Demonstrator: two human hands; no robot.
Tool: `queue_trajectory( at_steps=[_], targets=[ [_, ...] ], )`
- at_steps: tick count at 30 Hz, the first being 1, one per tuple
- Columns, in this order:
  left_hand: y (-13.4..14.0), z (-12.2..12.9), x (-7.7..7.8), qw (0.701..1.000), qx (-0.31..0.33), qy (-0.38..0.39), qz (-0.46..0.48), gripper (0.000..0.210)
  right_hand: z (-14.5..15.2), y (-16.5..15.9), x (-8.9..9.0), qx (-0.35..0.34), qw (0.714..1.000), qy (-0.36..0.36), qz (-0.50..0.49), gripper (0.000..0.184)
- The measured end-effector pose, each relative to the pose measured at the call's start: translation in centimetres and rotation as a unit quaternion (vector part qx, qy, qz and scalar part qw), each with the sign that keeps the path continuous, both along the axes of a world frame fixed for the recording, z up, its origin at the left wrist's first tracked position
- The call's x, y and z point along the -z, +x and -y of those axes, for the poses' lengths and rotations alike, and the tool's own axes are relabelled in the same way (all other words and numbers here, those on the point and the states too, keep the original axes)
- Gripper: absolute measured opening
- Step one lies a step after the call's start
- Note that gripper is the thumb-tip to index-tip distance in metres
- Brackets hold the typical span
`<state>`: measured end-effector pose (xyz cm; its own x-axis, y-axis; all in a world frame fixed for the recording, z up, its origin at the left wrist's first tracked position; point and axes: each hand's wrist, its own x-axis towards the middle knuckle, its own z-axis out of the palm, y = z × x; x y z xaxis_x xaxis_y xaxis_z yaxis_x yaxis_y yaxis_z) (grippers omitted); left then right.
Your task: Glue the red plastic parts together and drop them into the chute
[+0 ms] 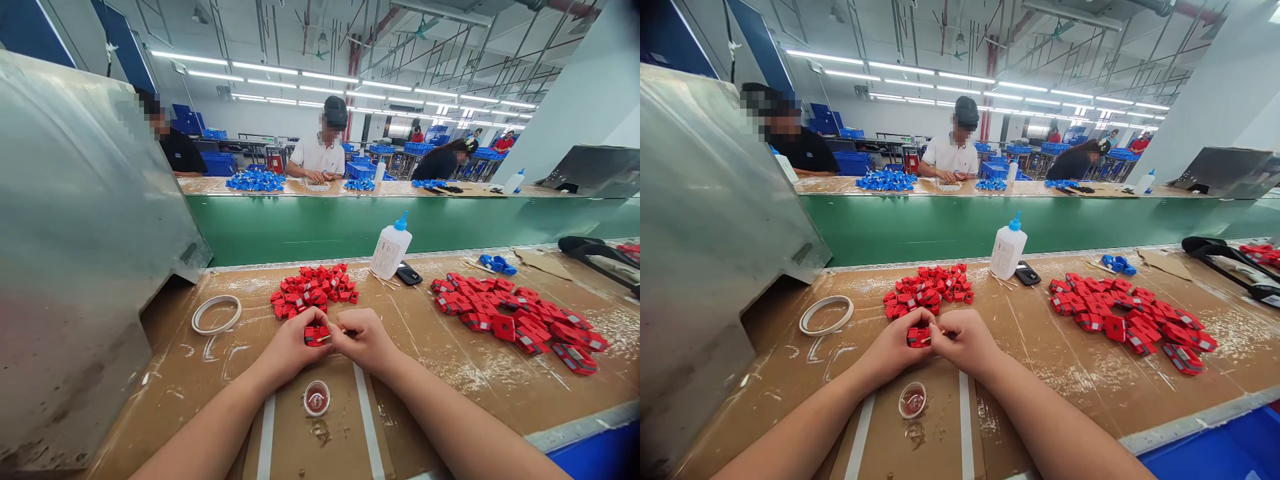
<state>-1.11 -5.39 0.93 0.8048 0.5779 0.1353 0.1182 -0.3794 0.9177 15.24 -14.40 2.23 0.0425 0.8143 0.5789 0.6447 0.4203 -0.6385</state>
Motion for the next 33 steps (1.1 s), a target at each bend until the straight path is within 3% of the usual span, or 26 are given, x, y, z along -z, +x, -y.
queue_trajectory(
  at_steps=[8, 13, 22, 25, 29, 31, 33],
  targets=[
    [0.1, 0.2, -0.3, 1.000, 0.009, 0.005, -0.018, 0.025, -0.2, -0.1, 0.3, 0.006, 0.999, -0.030, 0.013, 0.043],
    [-0.1, 0.1, -0.3, 0.999, 0.014, 0.024, -0.022, 0.024, -0.2, -0.1, 0.4, 0.036, 0.999, -0.012, 0.028, 0.044],
    [0.2, 0.1, -0.4, 0.999, 0.013, 0.029, -0.024, 0.022, 0.1, -0.1, 0.0, 0.027, 1.000, -0.003, 0.009, 0.044],
    [0.0, 0.1, -0.5, 1.000, -0.016, 0.017, -0.010, 0.023, 0.9, -0.1, -0.7, -0.070, 0.997, -0.016, -0.003, 0.043],
    [-0.3, -0.1, -0.6, 0.997, -0.079, 0.010, -0.003, 0.028, 1.7, -0.7, -0.9, -0.249, 0.959, -0.100, 0.093, 0.044],
    [-0.4, -0.4, -0.5, 0.995, -0.100, 0.007, 0.000, 0.032, 1.8, -0.7, -0.9, -0.269, 0.945, -0.125, 0.134, 0.049],
    [-0.4, -0.6, -0.3, 0.994, -0.111, -0.001, -0.001, 0.035, 1.4, -0.1, -0.9, -0.240, 0.949, -0.142, 0.147, 0.052]
  ],
)
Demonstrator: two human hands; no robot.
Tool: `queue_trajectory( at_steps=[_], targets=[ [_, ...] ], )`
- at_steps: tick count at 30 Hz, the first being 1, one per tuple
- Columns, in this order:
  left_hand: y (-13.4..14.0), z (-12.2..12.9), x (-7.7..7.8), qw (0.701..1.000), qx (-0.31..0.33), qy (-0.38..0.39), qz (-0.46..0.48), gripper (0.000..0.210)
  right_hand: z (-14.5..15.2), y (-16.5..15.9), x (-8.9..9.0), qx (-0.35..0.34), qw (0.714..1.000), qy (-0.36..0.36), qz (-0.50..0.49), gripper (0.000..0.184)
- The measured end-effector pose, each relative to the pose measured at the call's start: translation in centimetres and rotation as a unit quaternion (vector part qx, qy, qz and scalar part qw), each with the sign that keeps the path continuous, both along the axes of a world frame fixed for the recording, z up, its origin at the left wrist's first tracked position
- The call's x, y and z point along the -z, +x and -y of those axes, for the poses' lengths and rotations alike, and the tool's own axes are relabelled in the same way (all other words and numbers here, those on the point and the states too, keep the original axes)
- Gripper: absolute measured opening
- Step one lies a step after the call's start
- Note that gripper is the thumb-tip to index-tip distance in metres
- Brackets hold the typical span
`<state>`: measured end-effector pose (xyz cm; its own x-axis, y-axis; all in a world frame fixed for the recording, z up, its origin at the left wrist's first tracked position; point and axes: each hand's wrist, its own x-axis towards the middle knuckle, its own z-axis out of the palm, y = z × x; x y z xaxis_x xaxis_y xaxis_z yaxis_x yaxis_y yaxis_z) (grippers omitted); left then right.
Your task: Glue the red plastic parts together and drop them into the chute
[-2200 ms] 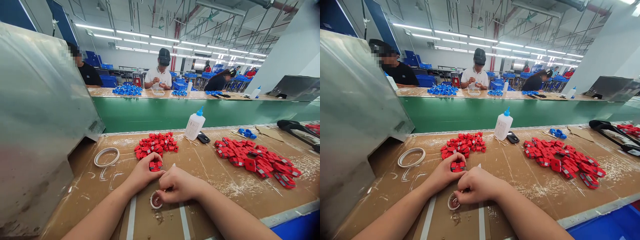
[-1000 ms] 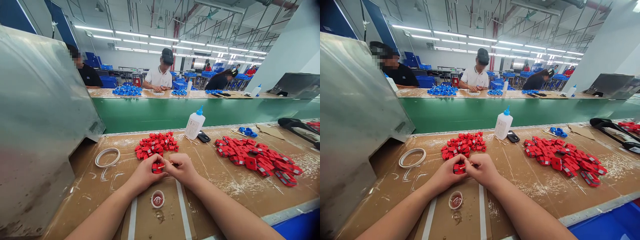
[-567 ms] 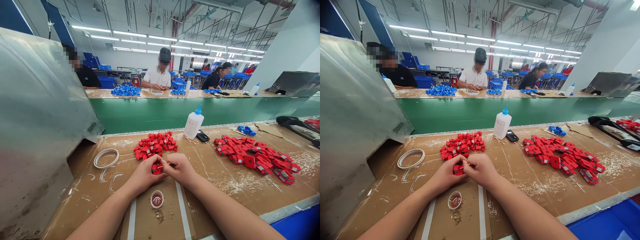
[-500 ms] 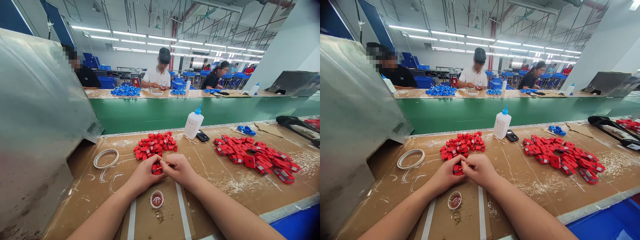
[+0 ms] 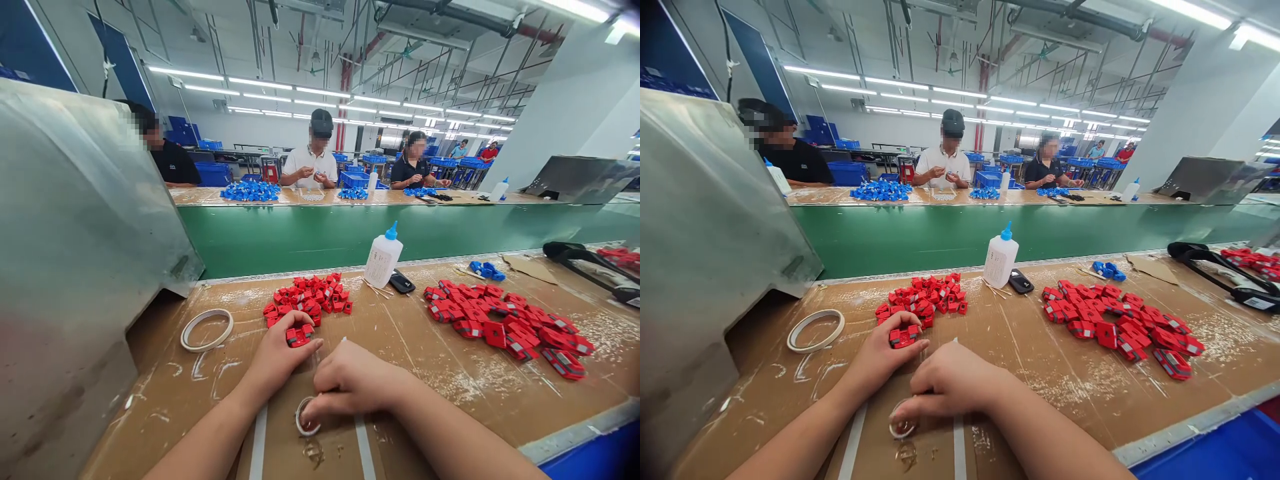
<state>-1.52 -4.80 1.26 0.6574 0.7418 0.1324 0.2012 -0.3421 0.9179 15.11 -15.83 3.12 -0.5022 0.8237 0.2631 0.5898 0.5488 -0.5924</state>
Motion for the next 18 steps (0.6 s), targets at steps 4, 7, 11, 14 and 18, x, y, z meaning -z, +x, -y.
queue_trajectory(
  at_steps=[4, 7, 11, 14, 18],
  targets=[
    [0.1, 0.0, -0.1, 1.000, 0.004, 0.000, -0.021, 0.034, -1.3, 3.0, -0.1, 0.305, 0.952, 0.040, 0.009, 0.048],
    [0.1, 0.3, -0.3, 0.999, 0.008, -0.009, -0.032, 0.034, -2.2, 5.3, 0.4, 0.474, 0.880, 0.020, 0.037, 0.024],
    [0.1, 0.7, -0.4, 0.999, 0.030, -0.020, -0.013, 0.034, -2.8, 6.5, 1.5, 0.475, 0.875, -0.031, 0.082, 0.021],
    [0.0, 0.8, -0.3, 0.999, 0.036, -0.023, -0.004, 0.034, -2.7, 6.6, 1.9, 0.460, 0.885, -0.022, 0.067, 0.013],
    [0.0, 0.8, -0.3, 0.999, 0.050, -0.016, 0.002, 0.032, -2.7, 6.8, 1.9, 0.447, 0.894, 0.001, 0.030, 0.006]
  ],
)
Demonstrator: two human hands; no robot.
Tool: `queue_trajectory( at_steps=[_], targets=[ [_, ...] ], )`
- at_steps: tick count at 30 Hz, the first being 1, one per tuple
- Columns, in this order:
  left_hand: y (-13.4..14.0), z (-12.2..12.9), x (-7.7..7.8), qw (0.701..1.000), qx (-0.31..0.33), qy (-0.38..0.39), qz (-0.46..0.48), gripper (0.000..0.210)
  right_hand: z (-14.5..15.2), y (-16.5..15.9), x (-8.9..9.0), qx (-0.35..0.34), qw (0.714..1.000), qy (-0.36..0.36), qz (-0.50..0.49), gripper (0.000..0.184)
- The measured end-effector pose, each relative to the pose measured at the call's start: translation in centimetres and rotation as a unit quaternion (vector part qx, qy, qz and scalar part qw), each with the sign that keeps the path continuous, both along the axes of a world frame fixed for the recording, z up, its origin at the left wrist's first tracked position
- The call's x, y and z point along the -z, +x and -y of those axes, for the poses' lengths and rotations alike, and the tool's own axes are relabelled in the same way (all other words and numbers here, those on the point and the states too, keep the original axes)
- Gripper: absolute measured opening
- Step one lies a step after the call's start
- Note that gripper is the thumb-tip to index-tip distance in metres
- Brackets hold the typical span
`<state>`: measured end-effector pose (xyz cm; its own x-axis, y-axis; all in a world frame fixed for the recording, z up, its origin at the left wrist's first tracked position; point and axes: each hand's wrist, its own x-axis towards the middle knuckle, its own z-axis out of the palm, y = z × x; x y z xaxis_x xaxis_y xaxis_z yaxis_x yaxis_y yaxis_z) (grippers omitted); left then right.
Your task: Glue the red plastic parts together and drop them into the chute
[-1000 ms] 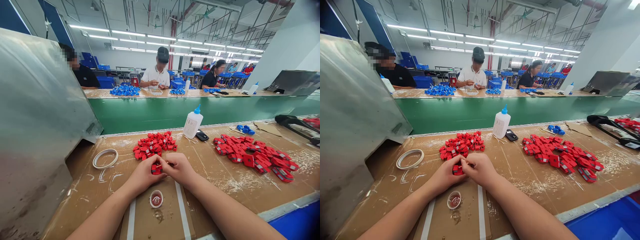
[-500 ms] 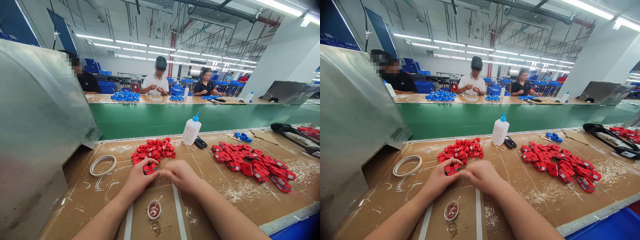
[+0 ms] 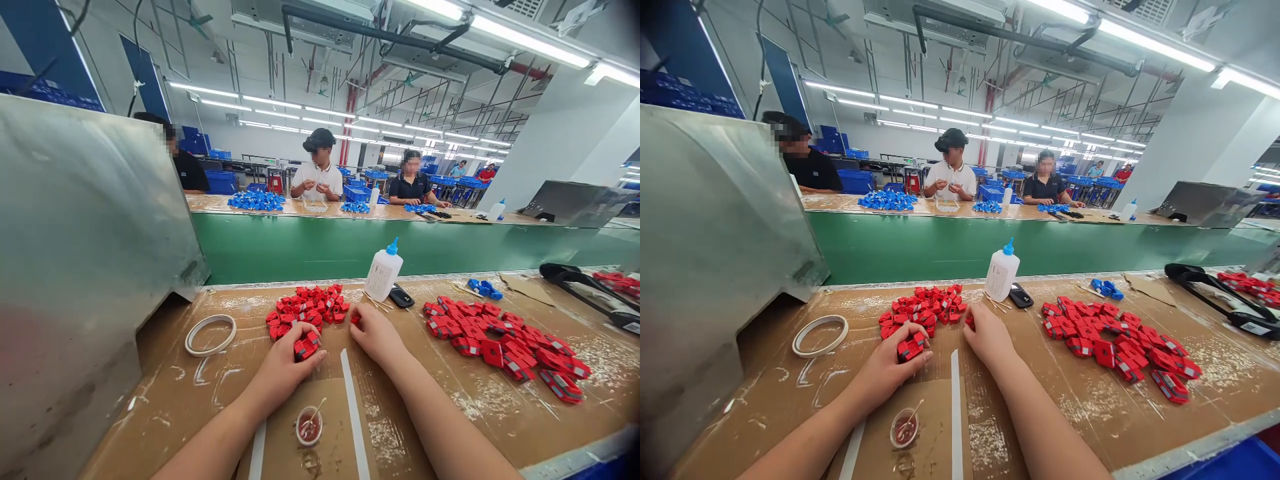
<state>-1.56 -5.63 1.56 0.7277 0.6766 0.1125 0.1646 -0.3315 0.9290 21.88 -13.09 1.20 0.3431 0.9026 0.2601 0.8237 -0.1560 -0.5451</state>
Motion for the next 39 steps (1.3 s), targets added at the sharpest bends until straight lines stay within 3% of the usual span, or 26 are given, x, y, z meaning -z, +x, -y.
queue_trajectory(
  at_steps=[2, 4, 6, 8, 10, 16, 20, 23, 30, 35, 39],
  targets=[
    [0.0, 0.1, 0.0, 1.000, 0.001, 0.001, 0.009, 0.033, -0.2, -0.1, -0.2, -0.009, 1.000, 0.013, -0.014, 0.011],
    [0.0, 0.1, 0.1, 1.000, 0.003, -0.011, 0.019, 0.036, -0.3, -0.5, -0.5, -0.047, 0.992, 0.046, -0.108, 0.017],
    [0.1, 0.2, 0.3, 0.999, 0.011, -0.036, 0.024, 0.040, -0.4, -1.2, -0.8, -0.110, 0.952, 0.082, -0.275, 0.028],
    [0.2, 0.3, 0.6, 0.996, 0.032, -0.075, 0.024, 0.044, -0.4, -1.8, -1.0, -0.157, 0.889, 0.108, -0.417, 0.037],
    [0.3, 0.2, 0.8, 0.990, 0.059, -0.123, 0.031, 0.048, -0.3, -2.4, -1.0, -0.175, 0.858, 0.117, -0.468, 0.037],
    [0.4, -0.1, 0.4, 0.968, 0.124, -0.205, 0.076, 0.055, 0.0, -3.7, -0.4, -0.210, 0.810, 0.106, -0.538, 0.030],
    [0.1, 0.0, -0.5, 0.969, 0.142, -0.174, 0.105, 0.054, 0.4, -4.7, -0.9, -0.236, 0.807, 0.094, -0.534, 0.029],
    [-0.1, 0.1, -0.9, 0.967, 0.157, -0.164, 0.111, 0.066, 0.6, -5.0, -1.2, -0.272, 0.808, 0.080, -0.516, 0.028],
    [0.3, -0.7, 0.4, 0.934, 0.192, -0.278, 0.119, 0.064, 0.2, -5.3, -1.2, -0.287, 0.807, 0.090, -0.508, 0.030],
    [0.1, -0.6, 0.7, 0.941, 0.122, -0.294, 0.117, 0.071, -0.8, -5.0, -0.5, -0.282, 0.807, 0.141, -0.499, 0.029],
    [-0.3, 0.4, 0.2, 0.962, 0.035, -0.260, 0.076, 0.074, -0.9, -6.4, -0.8, -0.231, 0.853, 0.113, -0.454, 0.045]
  ],
)
